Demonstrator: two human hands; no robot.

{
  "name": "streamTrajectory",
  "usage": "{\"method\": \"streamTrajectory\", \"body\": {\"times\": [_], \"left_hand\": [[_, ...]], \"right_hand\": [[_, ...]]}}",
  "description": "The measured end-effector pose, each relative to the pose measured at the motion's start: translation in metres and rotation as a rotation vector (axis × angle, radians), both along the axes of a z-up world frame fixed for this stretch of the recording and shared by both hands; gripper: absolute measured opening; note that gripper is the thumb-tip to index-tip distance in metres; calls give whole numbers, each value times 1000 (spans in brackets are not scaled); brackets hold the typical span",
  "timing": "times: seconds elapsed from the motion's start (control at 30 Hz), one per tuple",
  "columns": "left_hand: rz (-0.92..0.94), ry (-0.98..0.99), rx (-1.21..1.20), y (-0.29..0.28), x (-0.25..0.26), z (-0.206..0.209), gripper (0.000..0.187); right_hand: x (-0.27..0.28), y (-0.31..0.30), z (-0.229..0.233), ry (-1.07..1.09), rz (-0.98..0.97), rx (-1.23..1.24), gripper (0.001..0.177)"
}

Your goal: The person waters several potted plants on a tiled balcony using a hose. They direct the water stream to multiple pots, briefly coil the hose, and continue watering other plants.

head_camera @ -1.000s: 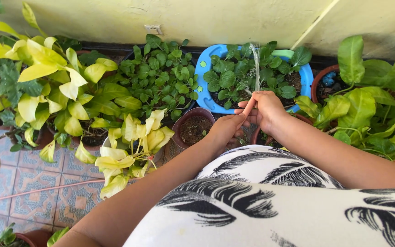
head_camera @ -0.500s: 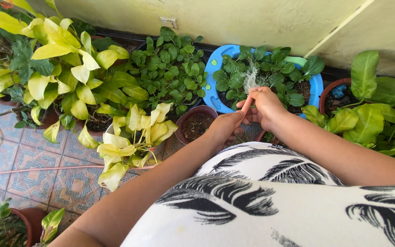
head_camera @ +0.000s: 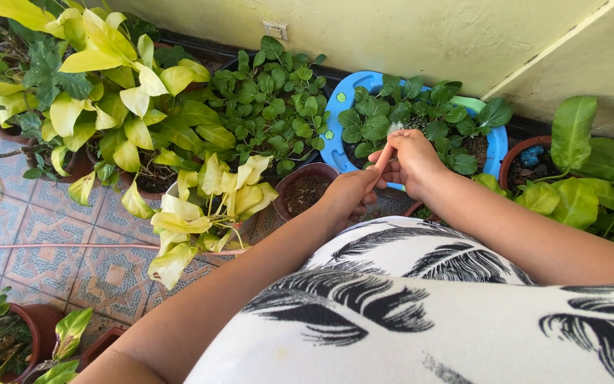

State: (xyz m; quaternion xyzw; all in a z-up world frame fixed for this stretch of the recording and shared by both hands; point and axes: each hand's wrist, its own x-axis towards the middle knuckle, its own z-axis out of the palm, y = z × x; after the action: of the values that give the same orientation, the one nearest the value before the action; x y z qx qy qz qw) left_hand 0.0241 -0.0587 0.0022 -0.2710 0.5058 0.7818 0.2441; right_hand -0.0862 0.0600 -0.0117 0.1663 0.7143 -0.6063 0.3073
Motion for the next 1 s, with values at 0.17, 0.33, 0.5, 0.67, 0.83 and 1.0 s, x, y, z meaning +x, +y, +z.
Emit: {"method": "streamTrajectory", "body": {"times": [0.17, 0.33, 0.5, 0.67, 0.83, 1.0], "left_hand": [[0, 6, 2, 0, -2, 2, 29], [21, 16, 12, -3, -1, 11, 31], [62, 32, 1, -6, 1, 12, 35], [123, 36, 2, -12, 4, 6, 35], [194, 37, 44, -11, 2, -29, 32], [247, 9, 83, -16, 9, -26, 34]], "right_hand": [[1, -2, 9, 13, -7, 2, 17], [-4, -6, 9, 60, 8, -1, 23], [-3, -19, 16, 84, 53, 19, 24], [-3, -34, 21, 109, 130, 28, 24], [1, -51, 27, 120, 258, 75, 26], [-2, -64, 16, 111, 353, 99, 24]]}}
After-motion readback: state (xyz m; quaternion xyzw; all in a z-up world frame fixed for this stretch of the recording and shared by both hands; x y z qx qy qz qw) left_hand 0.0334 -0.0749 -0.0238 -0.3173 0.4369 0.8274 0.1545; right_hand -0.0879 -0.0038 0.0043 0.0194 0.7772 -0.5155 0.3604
